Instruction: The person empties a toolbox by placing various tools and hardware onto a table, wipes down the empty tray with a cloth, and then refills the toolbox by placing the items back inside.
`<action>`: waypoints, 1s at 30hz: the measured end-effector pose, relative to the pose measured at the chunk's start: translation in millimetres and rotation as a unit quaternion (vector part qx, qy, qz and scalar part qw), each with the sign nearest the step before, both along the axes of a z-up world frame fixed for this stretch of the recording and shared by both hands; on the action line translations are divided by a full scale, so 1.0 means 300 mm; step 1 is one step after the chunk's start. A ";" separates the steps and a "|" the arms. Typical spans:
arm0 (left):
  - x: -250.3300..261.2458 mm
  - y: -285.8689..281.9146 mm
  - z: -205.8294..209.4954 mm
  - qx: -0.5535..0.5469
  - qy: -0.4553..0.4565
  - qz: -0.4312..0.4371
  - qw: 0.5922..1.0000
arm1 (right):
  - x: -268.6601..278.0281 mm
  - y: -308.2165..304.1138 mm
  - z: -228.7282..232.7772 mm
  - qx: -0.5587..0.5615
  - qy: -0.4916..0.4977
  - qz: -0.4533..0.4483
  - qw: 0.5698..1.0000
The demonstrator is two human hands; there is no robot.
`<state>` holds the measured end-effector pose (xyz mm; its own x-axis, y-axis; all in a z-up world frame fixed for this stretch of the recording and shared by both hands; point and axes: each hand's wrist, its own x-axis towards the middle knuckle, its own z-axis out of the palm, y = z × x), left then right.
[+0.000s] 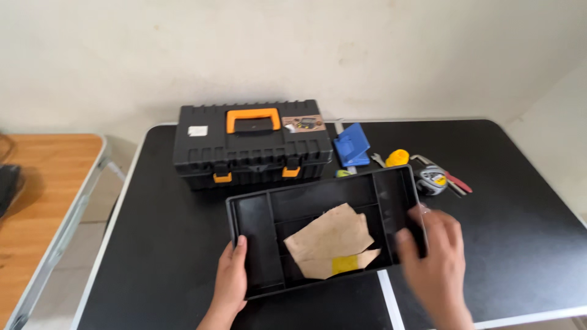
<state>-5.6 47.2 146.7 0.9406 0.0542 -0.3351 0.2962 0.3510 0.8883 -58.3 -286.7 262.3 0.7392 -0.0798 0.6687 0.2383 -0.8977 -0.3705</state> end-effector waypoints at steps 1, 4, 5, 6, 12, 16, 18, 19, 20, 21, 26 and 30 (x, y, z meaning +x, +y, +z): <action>0.013 -0.022 -0.008 -0.004 -0.028 -0.009 1.000 | -0.017 0.044 0.031 -0.021 -0.012 0.017 1.000; 0.062 -0.095 -0.069 0.010 -0.068 -0.068 0.995 | -0.029 0.140 0.027 -0.107 0.067 0.105 0.986; 0.080 -0.112 -0.092 0.009 -0.070 -0.078 0.994 | -0.022 0.132 0.015 -0.107 0.067 0.095 0.987; 0.091 -0.133 -0.112 0.056 -0.087 -0.100 0.990 | -0.006 0.115 -0.002 -0.100 0.117 0.092 0.984; 0.108 -0.164 -0.135 0.100 -0.163 -0.119 0.974 | -0.017 -0.042 -0.016 0.129 0.087 -0.135 0.978; 0.098 -0.171 -0.172 0.069 -0.148 -0.129 0.978 | 0.032 -0.025 0.022 -0.045 -0.084 -0.141 0.985; 0.088 -0.178 -0.168 0.051 -0.148 -0.126 0.980 | 0.068 0.032 0.021 -0.075 -0.050 -0.111 0.990; 0.086 -0.183 -0.164 0.035 -0.149 -0.121 0.981 | 0.093 0.064 0.021 -0.105 -0.017 -0.078 0.991; 0.082 -0.189 -0.164 0.034 -0.148 -0.122 0.981 | 0.120 0.096 0.024 -0.098 -0.019 -0.021 0.995; 0.077 -0.194 -0.166 0.019 -0.159 -0.125 0.979 | 0.143 0.133 0.026 -0.090 -0.020 0.037 0.995; 0.064 -0.214 -0.171 -0.001 -0.197 -0.092 0.976 | 0.154 0.308 0.046 -0.091 0.048 0.189 0.977; 0.066 -0.174 -0.208 0.052 -0.178 -0.082 0.979 | 0.173 0.230 0.080 -0.178 0.157 -0.005 0.971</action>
